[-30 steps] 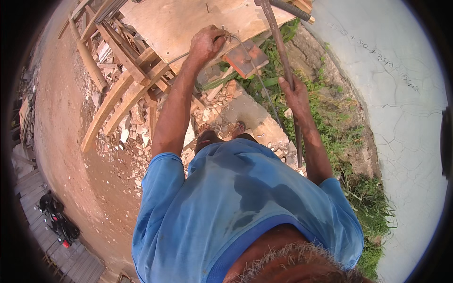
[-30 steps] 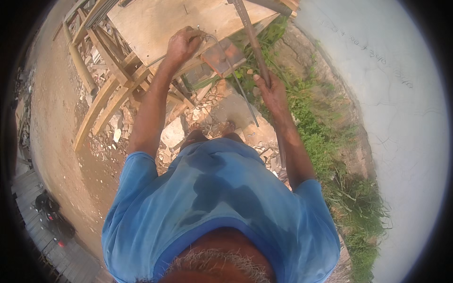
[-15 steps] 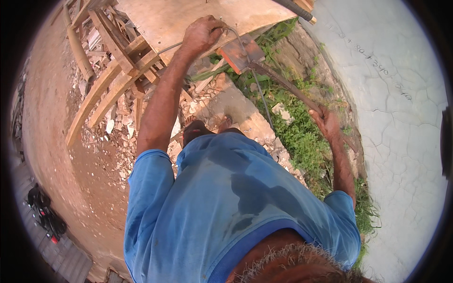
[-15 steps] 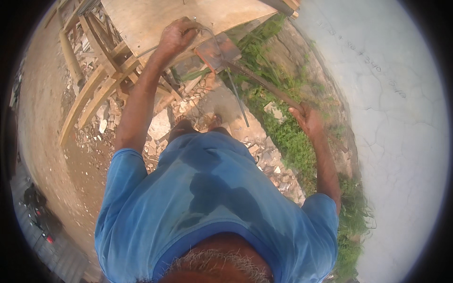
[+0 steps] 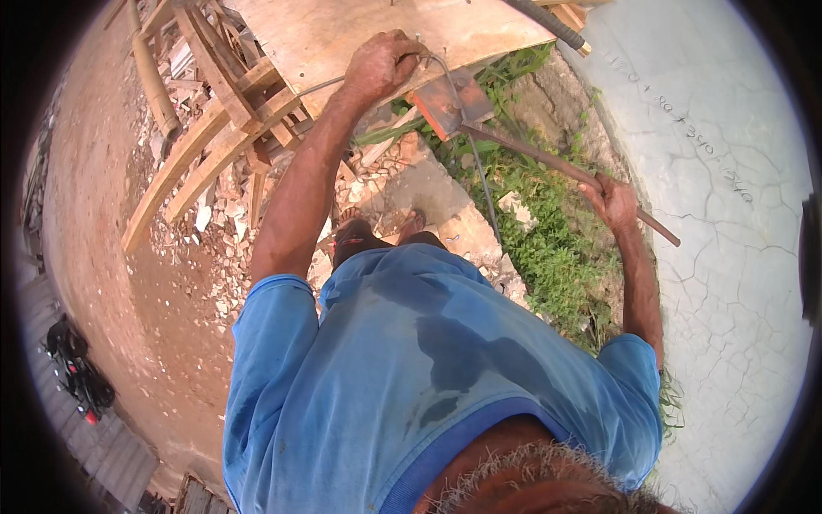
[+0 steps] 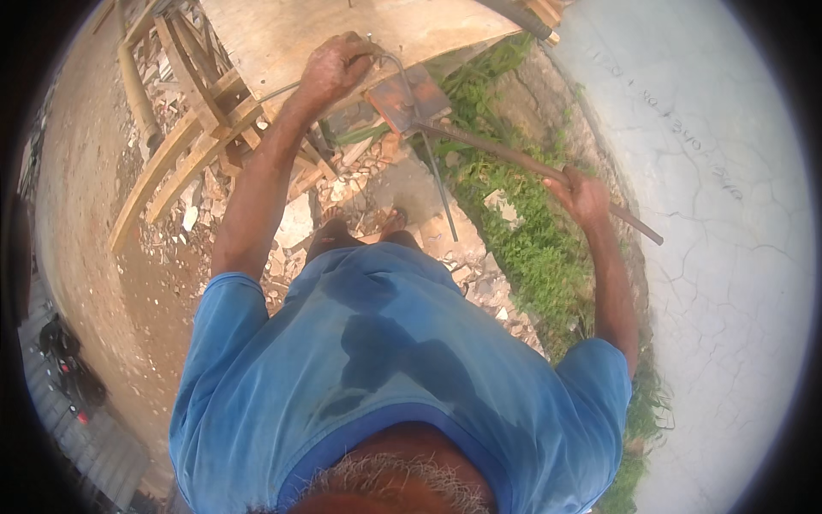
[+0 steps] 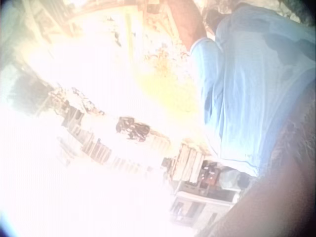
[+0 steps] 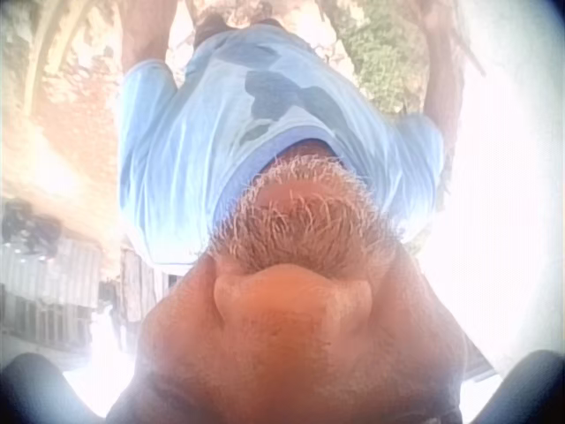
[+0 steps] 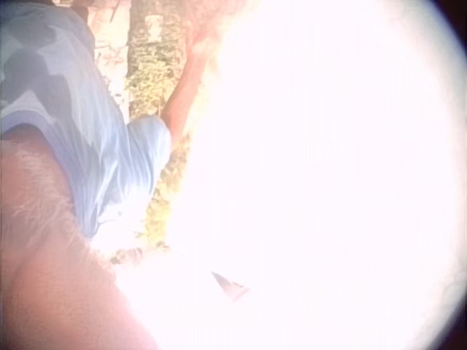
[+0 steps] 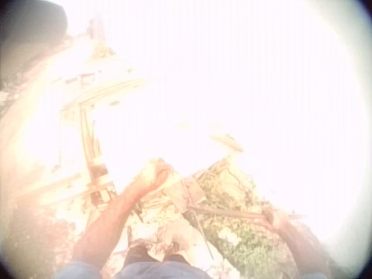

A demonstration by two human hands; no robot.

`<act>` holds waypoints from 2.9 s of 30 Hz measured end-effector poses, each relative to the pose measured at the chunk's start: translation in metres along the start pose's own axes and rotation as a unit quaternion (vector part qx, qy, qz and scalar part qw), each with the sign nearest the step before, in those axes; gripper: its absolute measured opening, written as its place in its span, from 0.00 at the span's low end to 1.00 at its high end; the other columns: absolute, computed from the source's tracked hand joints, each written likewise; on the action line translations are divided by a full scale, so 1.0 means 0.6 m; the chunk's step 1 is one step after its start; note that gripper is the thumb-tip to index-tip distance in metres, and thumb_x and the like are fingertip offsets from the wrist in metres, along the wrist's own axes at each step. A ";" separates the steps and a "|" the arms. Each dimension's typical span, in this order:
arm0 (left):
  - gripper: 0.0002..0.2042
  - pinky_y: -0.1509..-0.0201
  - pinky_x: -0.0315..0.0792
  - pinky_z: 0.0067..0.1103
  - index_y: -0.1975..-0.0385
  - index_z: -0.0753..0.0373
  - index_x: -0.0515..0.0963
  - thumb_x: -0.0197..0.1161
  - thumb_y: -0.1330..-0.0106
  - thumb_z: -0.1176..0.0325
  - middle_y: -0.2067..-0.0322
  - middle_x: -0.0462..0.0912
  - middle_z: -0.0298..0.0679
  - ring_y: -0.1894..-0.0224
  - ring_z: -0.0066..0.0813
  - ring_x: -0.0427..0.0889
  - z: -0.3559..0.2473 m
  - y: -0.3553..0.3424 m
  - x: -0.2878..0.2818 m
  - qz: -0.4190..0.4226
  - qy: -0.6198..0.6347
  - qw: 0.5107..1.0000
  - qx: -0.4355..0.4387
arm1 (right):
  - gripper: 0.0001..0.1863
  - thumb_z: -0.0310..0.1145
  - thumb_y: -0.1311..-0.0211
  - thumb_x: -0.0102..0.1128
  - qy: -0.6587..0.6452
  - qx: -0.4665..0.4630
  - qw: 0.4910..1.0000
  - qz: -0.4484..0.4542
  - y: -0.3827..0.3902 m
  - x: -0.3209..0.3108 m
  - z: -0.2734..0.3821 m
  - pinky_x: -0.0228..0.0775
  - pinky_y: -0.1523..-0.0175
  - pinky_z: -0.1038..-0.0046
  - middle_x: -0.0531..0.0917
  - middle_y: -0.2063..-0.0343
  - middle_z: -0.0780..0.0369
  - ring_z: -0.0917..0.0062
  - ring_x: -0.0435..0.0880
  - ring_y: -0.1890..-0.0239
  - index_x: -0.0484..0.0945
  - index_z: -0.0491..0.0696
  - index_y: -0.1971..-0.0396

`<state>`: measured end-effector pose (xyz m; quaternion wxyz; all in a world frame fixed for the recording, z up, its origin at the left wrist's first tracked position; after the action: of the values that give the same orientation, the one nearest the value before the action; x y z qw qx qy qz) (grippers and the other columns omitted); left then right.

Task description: The person repeatedly strikes metal rods against a fixed metal block using a long metal bar to sharpen or shape the rods. The person holds each rod with one hand and swings the bar with the other, striking the rod multiple times before moving to the next one.

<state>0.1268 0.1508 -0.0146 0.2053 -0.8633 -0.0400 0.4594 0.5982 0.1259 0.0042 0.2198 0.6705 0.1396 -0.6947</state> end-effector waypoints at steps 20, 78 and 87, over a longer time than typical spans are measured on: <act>0.11 0.48 0.72 0.36 0.58 0.55 0.85 0.58 0.36 0.64 0.62 0.81 0.41 0.55 0.43 0.79 0.006 -0.001 0.004 -0.015 0.009 1.000 0.006 | 0.36 0.72 0.38 0.46 0.032 0.037 0.998 -0.032 0.035 0.009 0.022 0.69 0.78 0.61 0.77 0.87 0.59 0.66 0.78 0.83 0.80 0.49 0.70; 0.17 0.39 0.69 0.37 0.51 0.64 0.82 0.54 0.36 0.68 0.51 0.78 0.56 0.47 0.51 0.77 0.062 -0.044 0.041 0.120 0.305 0.930 0.168 | 0.47 0.79 0.42 0.40 -0.120 0.639 0.751 -0.115 0.167 0.084 0.711 0.74 0.71 0.59 0.78 0.85 0.57 0.66 0.81 0.80 0.83 0.42 0.74; 0.15 0.39 0.69 0.32 0.51 0.67 0.81 0.53 0.32 0.68 0.50 0.79 0.52 0.46 0.46 0.78 0.070 -0.053 0.057 0.134 0.461 0.870 0.113 | 0.47 0.78 0.41 0.41 -0.160 0.633 0.748 -0.122 0.160 0.090 0.720 0.73 0.70 0.56 0.78 0.85 0.55 0.63 0.81 0.79 0.83 0.41 0.73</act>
<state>0.1163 0.2017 -0.0496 0.2330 -0.9449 0.2273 0.0341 0.2691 -0.1744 -0.0128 -0.3222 0.5127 -0.2888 -0.7416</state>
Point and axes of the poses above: each hand's wrist, its own y-axis away from the middle knuckle, its own x-axis out of the palm, z = x × y, the point moved 3 cm from there along -y, towards the middle knuckle
